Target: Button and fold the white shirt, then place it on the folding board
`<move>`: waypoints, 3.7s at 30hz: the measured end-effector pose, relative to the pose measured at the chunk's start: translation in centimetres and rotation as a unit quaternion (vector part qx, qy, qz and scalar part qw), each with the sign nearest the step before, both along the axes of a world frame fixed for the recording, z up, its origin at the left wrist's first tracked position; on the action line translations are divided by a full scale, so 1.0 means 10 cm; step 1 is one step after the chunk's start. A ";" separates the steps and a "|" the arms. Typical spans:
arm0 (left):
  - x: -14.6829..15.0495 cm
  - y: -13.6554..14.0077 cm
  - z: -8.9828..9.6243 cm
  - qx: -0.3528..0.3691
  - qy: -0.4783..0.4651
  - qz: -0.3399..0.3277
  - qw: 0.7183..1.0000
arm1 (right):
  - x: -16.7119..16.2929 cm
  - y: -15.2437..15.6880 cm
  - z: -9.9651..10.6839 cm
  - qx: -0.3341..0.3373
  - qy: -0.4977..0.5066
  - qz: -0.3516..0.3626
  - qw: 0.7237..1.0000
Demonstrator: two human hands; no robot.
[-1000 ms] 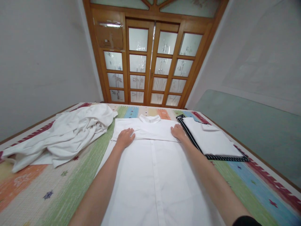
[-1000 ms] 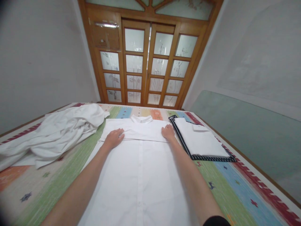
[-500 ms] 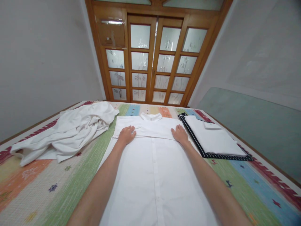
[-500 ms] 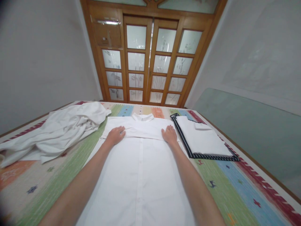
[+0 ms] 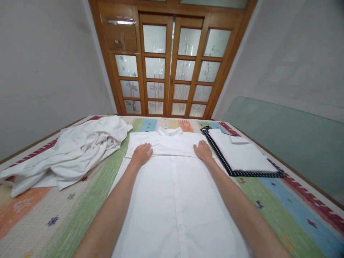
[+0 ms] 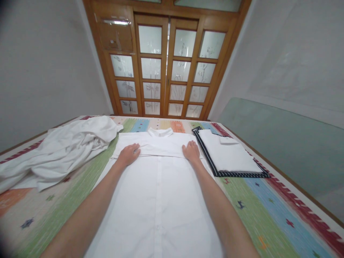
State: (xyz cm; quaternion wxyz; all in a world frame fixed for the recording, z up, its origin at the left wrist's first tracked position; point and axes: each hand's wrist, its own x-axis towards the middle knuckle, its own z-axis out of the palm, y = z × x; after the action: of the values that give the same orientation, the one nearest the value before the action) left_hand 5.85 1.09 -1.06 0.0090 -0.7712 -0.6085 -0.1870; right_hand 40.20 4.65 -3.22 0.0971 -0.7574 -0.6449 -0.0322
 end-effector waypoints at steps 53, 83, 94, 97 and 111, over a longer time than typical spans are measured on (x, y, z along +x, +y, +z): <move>-0.22 -0.04 0.02 0.084 -0.040 0.262 0.961 | -0.08 -0.10 0.09 0.023 -0.020 -0.006 1.000; -0.62 -0.32 0.02 0.121 -0.018 0.297 0.947 | 0.28 -0.24 0.22 -0.069 -0.068 0.120 0.988; -0.56 -0.35 0.07 0.128 -0.030 0.294 0.947 | 0.58 -0.58 0.54 -0.023 -0.090 0.264 0.960; -0.57 -0.31 0.05 0.151 -0.012 0.249 0.957 | 0.48 -0.72 0.53 -0.006 -0.172 0.264 0.949; -0.04 -0.32 -0.07 0.084 0.005 -0.068 0.994 | 0.06 -0.75 0.44 0.015 -0.259 0.194 0.946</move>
State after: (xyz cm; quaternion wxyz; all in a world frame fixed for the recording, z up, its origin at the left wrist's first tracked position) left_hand 5.44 -2.10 -1.79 0.0642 -0.8083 -0.5366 -0.2335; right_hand 40.78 -2.81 1.13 -0.0578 -0.5820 -0.7815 -0.2173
